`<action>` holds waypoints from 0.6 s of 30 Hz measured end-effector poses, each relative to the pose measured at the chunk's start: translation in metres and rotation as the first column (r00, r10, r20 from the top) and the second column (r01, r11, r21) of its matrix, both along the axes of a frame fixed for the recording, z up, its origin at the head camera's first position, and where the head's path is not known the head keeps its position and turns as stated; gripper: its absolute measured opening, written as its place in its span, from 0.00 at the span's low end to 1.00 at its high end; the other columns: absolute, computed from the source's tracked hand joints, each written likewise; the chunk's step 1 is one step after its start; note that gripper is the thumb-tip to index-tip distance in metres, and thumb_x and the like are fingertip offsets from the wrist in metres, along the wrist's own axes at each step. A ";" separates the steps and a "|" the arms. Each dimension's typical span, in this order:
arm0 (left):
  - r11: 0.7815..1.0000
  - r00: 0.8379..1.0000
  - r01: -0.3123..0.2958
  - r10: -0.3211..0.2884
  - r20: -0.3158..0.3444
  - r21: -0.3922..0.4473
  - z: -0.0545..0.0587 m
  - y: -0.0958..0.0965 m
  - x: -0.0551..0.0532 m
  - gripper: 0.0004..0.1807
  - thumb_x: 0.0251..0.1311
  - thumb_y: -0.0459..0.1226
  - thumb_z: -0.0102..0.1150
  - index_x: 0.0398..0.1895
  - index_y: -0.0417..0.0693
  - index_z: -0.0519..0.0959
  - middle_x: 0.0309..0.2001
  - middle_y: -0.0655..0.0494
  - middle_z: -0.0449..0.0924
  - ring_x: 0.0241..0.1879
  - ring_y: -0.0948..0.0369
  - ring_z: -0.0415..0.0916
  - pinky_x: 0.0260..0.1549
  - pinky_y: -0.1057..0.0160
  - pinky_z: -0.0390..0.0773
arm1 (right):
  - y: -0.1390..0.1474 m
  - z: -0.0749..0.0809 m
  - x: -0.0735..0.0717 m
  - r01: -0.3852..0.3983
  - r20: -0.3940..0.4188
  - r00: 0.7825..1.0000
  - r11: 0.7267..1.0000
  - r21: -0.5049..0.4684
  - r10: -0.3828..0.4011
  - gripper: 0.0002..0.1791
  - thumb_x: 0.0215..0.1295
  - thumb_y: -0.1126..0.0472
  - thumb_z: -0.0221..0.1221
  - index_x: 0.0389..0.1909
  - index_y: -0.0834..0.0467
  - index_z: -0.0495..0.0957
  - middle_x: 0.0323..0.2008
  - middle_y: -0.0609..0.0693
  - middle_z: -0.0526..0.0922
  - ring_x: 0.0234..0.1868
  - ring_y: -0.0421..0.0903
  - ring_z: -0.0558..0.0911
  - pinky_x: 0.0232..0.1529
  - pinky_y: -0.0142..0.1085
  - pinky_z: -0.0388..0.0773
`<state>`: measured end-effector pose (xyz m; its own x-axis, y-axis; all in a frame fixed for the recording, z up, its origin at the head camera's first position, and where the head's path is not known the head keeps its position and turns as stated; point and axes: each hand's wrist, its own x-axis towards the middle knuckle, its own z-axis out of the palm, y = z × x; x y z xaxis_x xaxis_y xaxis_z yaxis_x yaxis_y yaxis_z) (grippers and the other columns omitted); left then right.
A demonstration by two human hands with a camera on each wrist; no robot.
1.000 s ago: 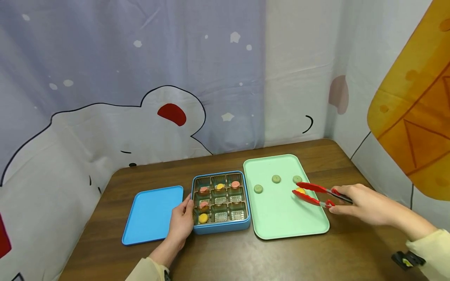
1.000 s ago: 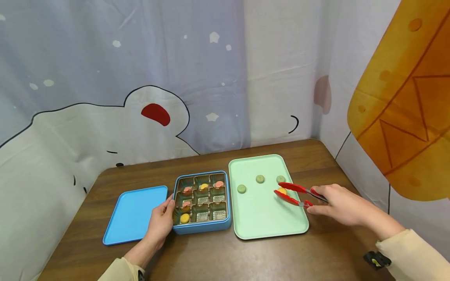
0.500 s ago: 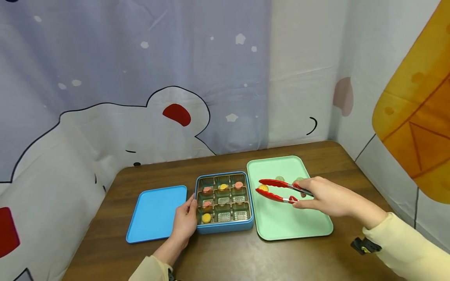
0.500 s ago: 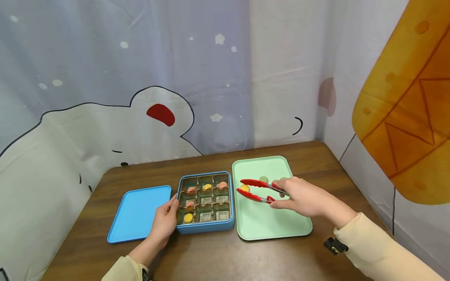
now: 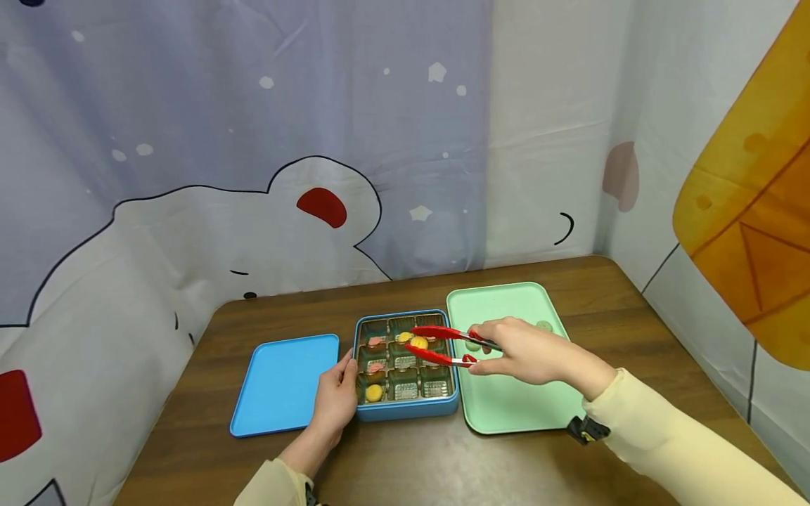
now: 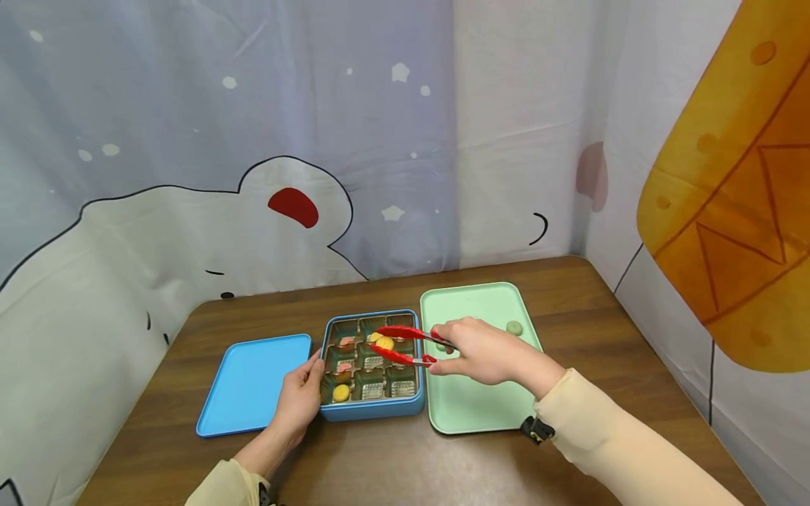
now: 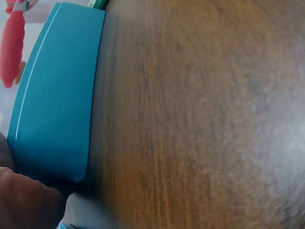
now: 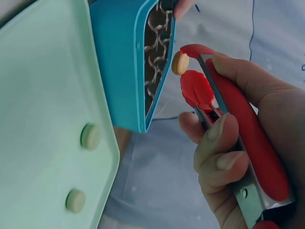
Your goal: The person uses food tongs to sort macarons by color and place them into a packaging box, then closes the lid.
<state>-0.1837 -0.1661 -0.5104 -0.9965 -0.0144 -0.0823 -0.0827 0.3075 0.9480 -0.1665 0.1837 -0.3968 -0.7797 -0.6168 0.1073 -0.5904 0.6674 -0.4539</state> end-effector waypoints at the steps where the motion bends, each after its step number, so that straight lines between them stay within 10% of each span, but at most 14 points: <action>1: 1.000 1.000 0.004 -0.004 -0.005 0.001 0.000 0.000 0.000 0.26 0.87 0.40 0.42 0.79 0.35 0.64 0.76 0.41 0.67 0.77 0.43 0.60 0.71 0.40 0.64 | -0.003 -0.001 -0.001 -0.008 0.001 1.000 1.000 -0.002 0.008 0.16 0.71 0.46 0.70 0.34 0.46 0.72 0.28 0.37 0.72 0.29 0.37 0.70 0.32 0.35 0.72; 18: 1.000 1.000 0.005 -0.005 0.000 0.007 0.000 -0.001 0.001 0.27 0.87 0.41 0.42 0.81 0.38 0.64 0.75 0.41 0.69 0.76 0.44 0.61 0.71 0.40 0.66 | 0.011 -0.005 -0.003 0.091 0.009 0.996 0.996 0.004 -0.091 0.18 0.70 0.41 0.69 0.44 0.50 0.79 0.33 0.38 0.78 0.35 0.40 0.76 0.40 0.40 0.77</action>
